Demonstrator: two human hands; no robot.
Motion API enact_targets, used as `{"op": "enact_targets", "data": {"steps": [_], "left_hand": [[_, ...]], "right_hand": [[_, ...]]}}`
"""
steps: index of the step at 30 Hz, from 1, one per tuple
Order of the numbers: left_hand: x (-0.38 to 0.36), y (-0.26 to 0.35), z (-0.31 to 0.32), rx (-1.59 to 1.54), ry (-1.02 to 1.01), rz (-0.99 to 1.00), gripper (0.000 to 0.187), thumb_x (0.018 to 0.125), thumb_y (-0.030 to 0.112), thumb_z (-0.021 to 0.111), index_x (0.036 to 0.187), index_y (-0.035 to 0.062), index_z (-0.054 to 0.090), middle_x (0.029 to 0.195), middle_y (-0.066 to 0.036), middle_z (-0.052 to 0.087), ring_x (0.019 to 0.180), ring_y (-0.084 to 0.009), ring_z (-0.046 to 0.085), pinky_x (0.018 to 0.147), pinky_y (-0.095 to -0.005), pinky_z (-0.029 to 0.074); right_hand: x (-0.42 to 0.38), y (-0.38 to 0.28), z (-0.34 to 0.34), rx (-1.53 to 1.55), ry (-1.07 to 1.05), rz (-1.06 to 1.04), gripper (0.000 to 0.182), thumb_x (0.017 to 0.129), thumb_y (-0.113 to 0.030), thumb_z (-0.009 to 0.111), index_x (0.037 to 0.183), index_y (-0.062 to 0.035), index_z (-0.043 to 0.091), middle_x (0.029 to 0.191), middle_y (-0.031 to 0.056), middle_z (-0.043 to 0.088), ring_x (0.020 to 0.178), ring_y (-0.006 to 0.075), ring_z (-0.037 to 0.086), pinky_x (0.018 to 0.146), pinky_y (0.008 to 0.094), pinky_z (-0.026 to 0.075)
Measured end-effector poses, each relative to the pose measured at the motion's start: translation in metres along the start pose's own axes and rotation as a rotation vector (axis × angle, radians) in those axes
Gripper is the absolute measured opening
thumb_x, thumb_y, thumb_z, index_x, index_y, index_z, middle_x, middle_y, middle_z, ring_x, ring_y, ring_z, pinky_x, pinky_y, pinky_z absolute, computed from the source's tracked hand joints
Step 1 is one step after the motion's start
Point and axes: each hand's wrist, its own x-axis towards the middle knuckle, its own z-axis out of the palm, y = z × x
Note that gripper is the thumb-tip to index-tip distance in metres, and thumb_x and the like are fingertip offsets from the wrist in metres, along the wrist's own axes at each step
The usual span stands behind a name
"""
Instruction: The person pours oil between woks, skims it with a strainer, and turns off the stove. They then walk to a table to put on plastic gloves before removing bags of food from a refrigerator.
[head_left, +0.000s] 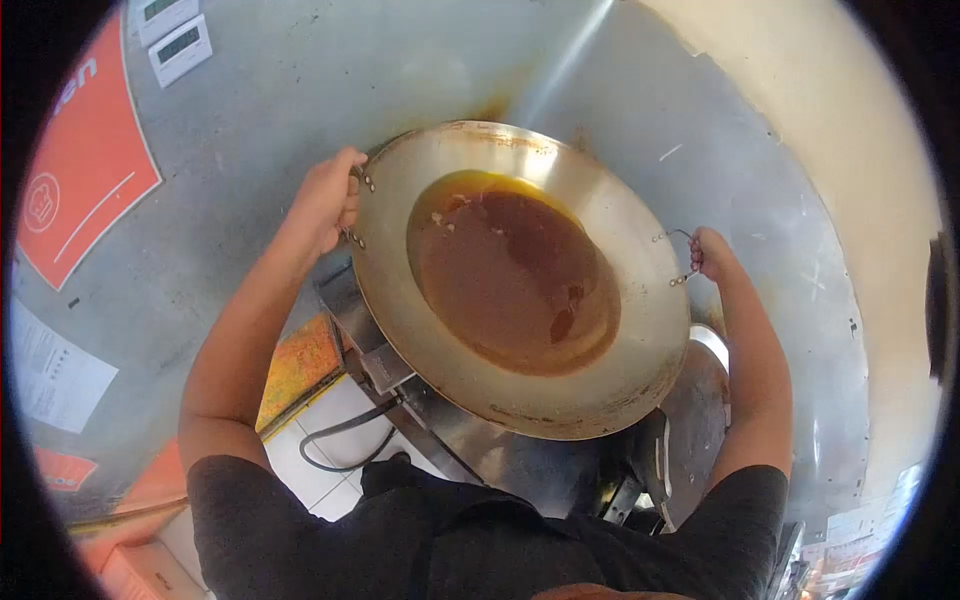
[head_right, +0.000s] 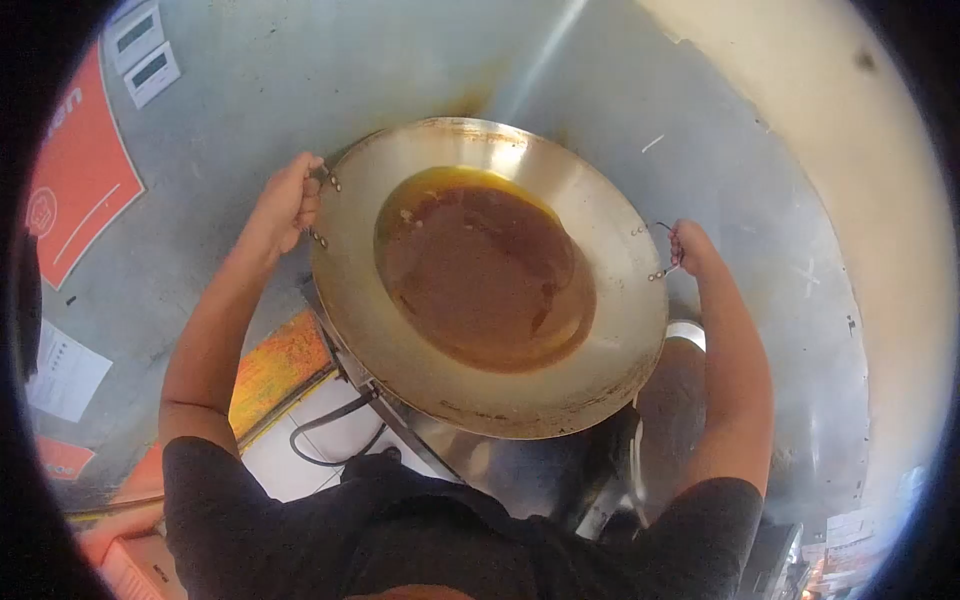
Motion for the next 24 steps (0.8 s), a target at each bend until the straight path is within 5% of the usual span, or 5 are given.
{"op": "enact_targets", "data": {"steps": [16,19,21,23,24], "left_hand": [[0.04,-0.048,0.016,-0.009,-0.07,0.008,0.029,0.087,0.025,0.053,0.068,0.0151,0.035,0.055,0.006,0.027,0.043,-0.0074,0.025,0.04,-0.0267,0.021],[0.04,-0.035,0.021,0.028,-0.015,0.011,0.027,0.088,0.024,0.053,0.068,0.0151,0.036,0.054,0.006,0.028,0.042,-0.008,0.025,0.04,-0.027,0.021],[0.046,-0.046,0.018,0.004,-0.017,0.008,0.027,0.088,0.024,0.053,0.068,0.0152,0.037,0.054,0.006,0.028,0.042,-0.008,0.026,0.039,-0.0271,0.021],[0.056,-0.054,0.008,-0.012,-0.042,0.004,0.027,0.088,0.023,0.054,0.068,0.0154,0.038,0.053,0.006,0.028,0.042,-0.008,0.026,0.039,-0.0273,0.022],[0.061,-0.056,0.0,-0.064,-0.083,-0.01,0.023,0.088,0.023,0.054,0.071,0.0151,0.041,0.055,0.006,0.03,0.043,-0.0079,0.028,0.04,-0.0269,0.022]], "right_hand": [[0.08,0.056,0.023,-0.112,0.033,0.142,0.017,0.078,-0.016,0.051,0.063,-0.0101,0.046,0.057,0.0036,0.043,0.051,0.0198,0.043,0.047,0.0356,0.036],[0.076,0.066,0.016,-0.408,0.027,0.104,0.016,0.08,-0.018,0.05,0.066,-0.0098,0.053,0.059,0.0049,0.047,0.053,0.0194,0.046,0.048,0.0338,0.037],[0.078,0.07,-0.001,-0.541,-0.024,0.022,0.02,0.081,-0.022,0.05,0.077,-0.0062,0.063,0.071,0.0105,0.058,0.065,0.023,0.055,0.054,0.0387,0.043],[0.041,0.046,0.01,-0.849,0.162,-0.149,0.028,0.082,-0.024,0.052,0.092,-0.0029,0.066,0.095,0.017,0.065,0.086,0.0307,0.06,0.071,0.0457,0.048],[0.064,0.037,-0.007,-1.32,0.042,-0.216,0.035,0.084,-0.027,0.053,0.107,-0.0024,0.064,0.117,0.0209,0.059,0.111,0.0362,0.054,0.095,0.0463,0.042]]}}
